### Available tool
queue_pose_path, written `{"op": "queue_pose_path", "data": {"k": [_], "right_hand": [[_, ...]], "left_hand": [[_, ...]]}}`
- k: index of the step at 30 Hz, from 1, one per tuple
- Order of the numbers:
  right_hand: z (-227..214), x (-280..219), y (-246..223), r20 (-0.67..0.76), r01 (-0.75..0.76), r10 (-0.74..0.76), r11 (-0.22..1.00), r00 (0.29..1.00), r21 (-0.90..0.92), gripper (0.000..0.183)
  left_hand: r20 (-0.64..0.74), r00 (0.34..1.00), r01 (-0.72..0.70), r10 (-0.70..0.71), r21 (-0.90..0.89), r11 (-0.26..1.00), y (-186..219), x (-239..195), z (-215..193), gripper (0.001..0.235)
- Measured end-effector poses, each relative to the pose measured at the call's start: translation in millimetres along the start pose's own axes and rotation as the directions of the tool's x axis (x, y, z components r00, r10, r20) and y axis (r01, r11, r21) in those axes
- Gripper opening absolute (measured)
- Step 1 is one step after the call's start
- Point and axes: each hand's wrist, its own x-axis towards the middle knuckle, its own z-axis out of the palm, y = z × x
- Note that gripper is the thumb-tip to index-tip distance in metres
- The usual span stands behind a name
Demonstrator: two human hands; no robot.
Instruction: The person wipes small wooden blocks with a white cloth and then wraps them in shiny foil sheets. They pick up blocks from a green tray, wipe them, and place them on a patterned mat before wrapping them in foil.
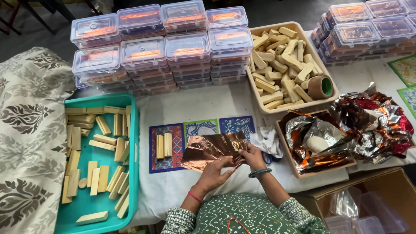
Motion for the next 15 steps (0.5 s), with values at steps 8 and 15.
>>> {"op": "queue_pose_path", "data": {"k": [8,15], "right_hand": [[11,-24,-4,-0.123,0.004,0.014,0.99,0.992,0.144,0.031],[-6,-26,6,-0.123,-0.016,0.04,0.981,0.992,0.191,0.026]], "left_hand": [[-0.048,0.999,-0.001,0.018,0.33,0.944,-11,-15,-44,0.087],[-0.067,0.994,-0.015,0.083,0.681,0.732,-52,-8,-19,0.069]]}}
